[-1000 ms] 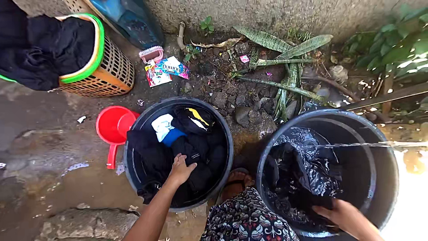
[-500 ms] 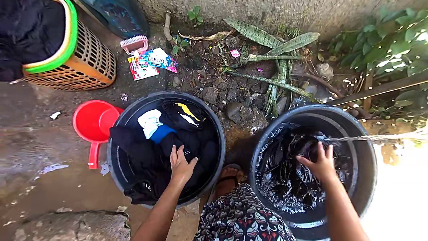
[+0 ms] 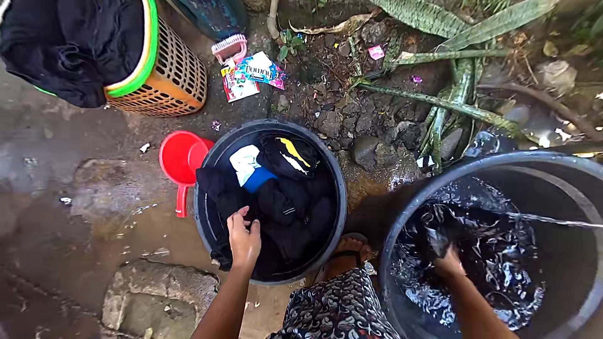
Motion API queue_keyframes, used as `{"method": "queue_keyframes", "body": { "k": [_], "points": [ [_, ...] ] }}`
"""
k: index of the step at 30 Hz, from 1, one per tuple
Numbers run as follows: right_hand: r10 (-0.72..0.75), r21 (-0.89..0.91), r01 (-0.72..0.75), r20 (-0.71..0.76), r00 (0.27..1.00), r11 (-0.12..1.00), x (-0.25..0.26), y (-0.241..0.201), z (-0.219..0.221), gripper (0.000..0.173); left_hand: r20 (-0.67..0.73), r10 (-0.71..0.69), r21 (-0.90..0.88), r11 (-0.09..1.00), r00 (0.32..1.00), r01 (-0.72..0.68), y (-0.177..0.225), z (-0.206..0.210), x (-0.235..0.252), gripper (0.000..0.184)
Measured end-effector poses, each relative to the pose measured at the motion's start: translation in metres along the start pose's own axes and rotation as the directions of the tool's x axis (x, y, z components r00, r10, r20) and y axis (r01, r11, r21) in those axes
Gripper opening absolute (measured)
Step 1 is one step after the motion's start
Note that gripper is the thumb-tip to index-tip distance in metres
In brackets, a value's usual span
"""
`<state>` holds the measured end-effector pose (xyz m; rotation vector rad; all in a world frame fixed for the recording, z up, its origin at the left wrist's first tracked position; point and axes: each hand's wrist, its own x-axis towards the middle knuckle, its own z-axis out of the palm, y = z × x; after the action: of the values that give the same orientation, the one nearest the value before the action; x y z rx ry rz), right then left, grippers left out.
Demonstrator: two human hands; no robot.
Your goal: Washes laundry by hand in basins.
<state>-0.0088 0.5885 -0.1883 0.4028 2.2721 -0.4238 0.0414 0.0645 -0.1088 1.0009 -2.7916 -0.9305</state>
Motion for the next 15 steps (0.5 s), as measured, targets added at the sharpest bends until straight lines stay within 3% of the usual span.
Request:
{"method": "queue_keyframes", "body": {
  "k": [2, 4, 6, 7, 9, 10, 12, 13, 15],
  "points": [
    [-0.006, 0.006, 0.006, -0.018, 1.000, 1.000, 0.006, 0.010, -0.022, 0.069, 0.111, -0.030, -0.005, 1.000, 0.993, 0.031, 0.003, 0.006, 0.000, 0.048],
    [-0.061, -0.084, 0.055, -0.079, 0.995, 0.995, -0.004, 0.006, -0.049, 0.059, 0.273, -0.087, 0.066, 0.995, 0.958, 0.071, 0.016, 0.019, 0.008, 0.065],
    [-0.138, -0.119, 0.105, -0.327, 0.935, 0.987, -0.034, 0.002, -0.055, 0.049, 0.356, -0.165, 0.150, 0.982, 0.920, 0.118, 0.026, 0.033, 0.020, 0.088],
    [-0.150, -0.092, 0.120, -0.485, 0.862, 0.988, -0.051, 0.002, -0.047, 0.052, 0.337, -0.188, 0.181, 0.974, 0.922, 0.133, 0.027, 0.039, 0.025, 0.094],
    [0.012, 0.086, 0.053, -0.618, 0.786, 0.995, -0.082, 0.001, -0.026, 0.090, 0.283, -0.206, 0.190, 0.969, 0.937, 0.156, 0.025, 0.046, 0.034, 0.097],
    [0.131, 0.215, 0.002, -0.603, 0.787, 0.977, -0.088, 0.001, -0.011, 0.109, 0.279, -0.212, 0.181, 0.969, 0.936, 0.166, 0.025, 0.046, 0.037, 0.093],
    [0.316, 0.414, -0.105, -0.484, 0.816, 0.904, -0.082, 0.003, 0.019, 0.126, 0.306, -0.215, 0.176, 0.970, 0.927, 0.167, 0.023, 0.043, 0.043, 0.080],
    [0.374, 0.453, -0.172, -0.407, 0.833, 0.875, -0.071, 0.004, 0.032, 0.125, 0.322, -0.221, 0.184, 0.968, 0.921, 0.169, 0.022, 0.040, 0.045, 0.073],
    [0.415, 0.422, -0.284, -0.261, 0.872, 0.861, -0.043, 0.006, 0.041, 0.106, 0.343, -0.249, 0.143, 0.967, 0.906, 0.211, 0.016, 0.037, 0.049, 0.068]
  ]
}}
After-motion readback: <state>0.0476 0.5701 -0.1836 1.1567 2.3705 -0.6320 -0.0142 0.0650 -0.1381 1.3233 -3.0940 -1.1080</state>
